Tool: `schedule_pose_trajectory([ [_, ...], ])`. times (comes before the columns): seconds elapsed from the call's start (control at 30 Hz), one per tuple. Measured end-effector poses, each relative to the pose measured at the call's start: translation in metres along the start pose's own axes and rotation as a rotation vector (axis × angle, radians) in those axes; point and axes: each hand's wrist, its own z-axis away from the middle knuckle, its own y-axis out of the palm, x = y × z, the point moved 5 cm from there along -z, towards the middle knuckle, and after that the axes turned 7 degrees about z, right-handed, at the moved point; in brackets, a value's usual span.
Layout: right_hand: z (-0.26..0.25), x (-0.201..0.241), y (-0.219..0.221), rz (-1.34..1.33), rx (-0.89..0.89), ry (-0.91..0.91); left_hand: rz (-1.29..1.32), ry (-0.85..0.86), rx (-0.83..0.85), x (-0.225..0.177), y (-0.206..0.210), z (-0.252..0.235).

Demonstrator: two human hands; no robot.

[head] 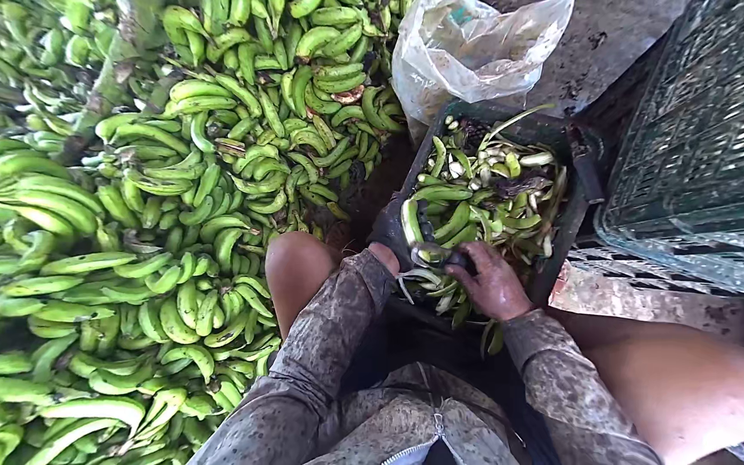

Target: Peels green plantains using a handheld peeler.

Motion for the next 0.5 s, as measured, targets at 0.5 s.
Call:
schedule_pose_trajectory([
  [0.5, -0.014, -0.027, -0.034, 0.002, -0.037, 0.229, -1.434, 0.615, 0.385, -0.003, 0.008, 0.028],
])
